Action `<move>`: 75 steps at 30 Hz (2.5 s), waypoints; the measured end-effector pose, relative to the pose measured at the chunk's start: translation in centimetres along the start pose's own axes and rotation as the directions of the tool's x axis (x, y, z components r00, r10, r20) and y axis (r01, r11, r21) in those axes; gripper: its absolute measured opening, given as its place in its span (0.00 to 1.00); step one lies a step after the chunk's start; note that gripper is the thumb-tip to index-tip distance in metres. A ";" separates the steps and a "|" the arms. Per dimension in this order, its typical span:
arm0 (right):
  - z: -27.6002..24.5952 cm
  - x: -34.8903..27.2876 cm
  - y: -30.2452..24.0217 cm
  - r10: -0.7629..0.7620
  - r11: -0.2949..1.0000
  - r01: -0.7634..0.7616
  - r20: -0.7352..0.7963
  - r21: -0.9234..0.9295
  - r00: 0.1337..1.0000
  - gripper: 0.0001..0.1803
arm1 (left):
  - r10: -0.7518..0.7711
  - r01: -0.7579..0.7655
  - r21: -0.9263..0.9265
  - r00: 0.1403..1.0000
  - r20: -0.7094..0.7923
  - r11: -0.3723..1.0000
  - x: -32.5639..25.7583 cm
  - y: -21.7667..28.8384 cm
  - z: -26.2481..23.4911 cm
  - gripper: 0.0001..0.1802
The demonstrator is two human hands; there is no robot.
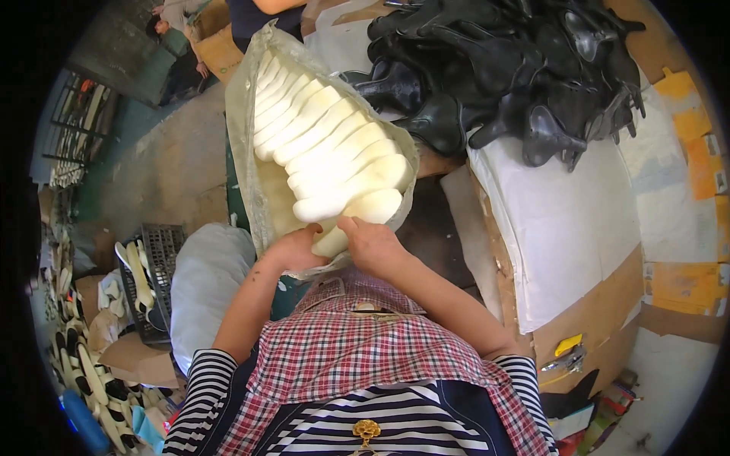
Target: Unpacking foam seat pads, applying adhesive with a spray gun, and organizing them with bicycle seat frames in a workshop.
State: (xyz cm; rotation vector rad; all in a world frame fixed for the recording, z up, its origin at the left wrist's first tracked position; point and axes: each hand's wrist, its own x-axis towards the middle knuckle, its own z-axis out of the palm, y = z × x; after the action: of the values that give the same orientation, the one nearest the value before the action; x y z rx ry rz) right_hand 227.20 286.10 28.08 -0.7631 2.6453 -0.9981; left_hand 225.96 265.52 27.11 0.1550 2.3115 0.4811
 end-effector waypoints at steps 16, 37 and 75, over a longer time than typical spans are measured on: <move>2.6 -1.0 0.7 0.183 0.977 -0.205 -0.262 -0.056 0.947 0.22 | 0.157 -0.165 -0.050 0.979 -0.129 0.985 0.5 -0.6 -3.3 0.40; 0.2 3.6 2.9 0.733 0.664 -0.677 -0.457 0.317 0.504 0.51 | 0.031 -0.564 -0.286 0.485 -0.874 0.775 12.3 -6.6 -13.6 0.54; -47.0 -20.7 18.0 0.401 0.758 -0.651 -0.754 -0.047 0.521 0.34 | 0.466 -0.825 0.091 0.221 -0.856 0.558 10.5 47.4 -5.0 0.21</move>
State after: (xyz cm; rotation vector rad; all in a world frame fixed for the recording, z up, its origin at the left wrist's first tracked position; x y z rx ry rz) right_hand 220.34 334.68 51.60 0.5945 3.3912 -0.7503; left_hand 213.49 310.41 41.68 0.9791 2.8553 1.8346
